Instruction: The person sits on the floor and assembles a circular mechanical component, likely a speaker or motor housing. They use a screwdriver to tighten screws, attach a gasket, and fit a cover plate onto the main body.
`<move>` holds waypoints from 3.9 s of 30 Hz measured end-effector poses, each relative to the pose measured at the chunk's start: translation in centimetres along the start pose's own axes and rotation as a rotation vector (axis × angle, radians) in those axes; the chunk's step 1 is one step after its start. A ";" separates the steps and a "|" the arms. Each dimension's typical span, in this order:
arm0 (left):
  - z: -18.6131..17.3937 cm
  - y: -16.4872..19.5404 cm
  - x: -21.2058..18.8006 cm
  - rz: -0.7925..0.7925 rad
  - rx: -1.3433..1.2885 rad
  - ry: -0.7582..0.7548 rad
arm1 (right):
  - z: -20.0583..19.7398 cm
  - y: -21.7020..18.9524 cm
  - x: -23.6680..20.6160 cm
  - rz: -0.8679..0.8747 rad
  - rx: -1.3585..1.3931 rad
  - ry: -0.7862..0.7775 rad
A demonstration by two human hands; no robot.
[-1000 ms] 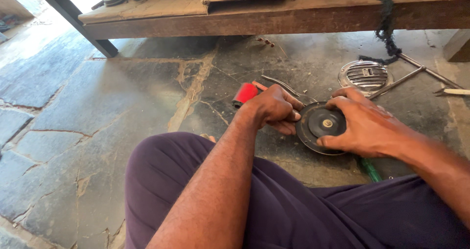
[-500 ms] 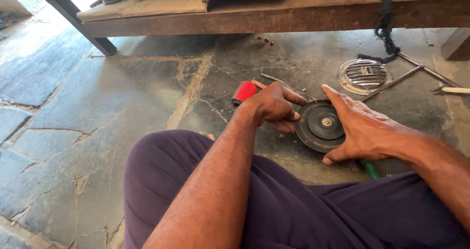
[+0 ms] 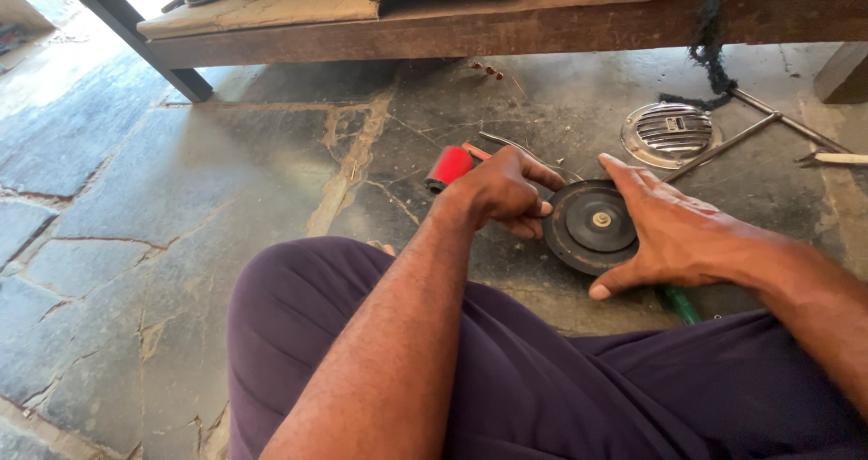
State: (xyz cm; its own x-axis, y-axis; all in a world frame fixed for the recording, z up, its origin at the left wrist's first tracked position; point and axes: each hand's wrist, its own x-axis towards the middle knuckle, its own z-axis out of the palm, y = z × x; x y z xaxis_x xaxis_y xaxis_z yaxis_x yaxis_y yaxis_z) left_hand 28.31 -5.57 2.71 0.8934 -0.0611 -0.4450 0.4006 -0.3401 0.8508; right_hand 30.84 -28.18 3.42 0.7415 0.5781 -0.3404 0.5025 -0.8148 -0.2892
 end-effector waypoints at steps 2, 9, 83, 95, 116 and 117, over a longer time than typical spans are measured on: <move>0.0 -0.1 0.2 0.001 -0.017 -0.001 | 0.2 1.0 0.8 0.030 0.150 0.013; 0.0 -0.4 0.7 -0.009 -0.028 -0.017 | 1.0 4.3 3.2 0.424 0.693 0.058; 0.2 -2.0 2.4 0.191 0.053 0.116 | 2.5 5.0 3.8 0.375 0.742 0.234; 0.4 -1.9 2.4 0.193 0.077 0.125 | 2.1 4.6 3.4 0.365 0.767 0.234; 0.7 -3.1 3.9 0.184 -0.064 0.120 | 1.8 3.7 2.7 0.311 0.371 0.401; 0.8 -3.0 3.9 0.153 -0.072 0.121 | 1.5 3.2 2.4 0.249 0.258 0.438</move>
State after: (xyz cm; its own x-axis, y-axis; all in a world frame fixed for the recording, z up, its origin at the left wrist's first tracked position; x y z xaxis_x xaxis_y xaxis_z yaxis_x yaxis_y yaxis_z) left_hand 30.46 -5.50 -1.80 0.9610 0.0076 -0.2763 0.2682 -0.2676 0.9254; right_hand 33.53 -29.36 0.37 0.9666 0.2532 -0.0386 0.2051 -0.8554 -0.4756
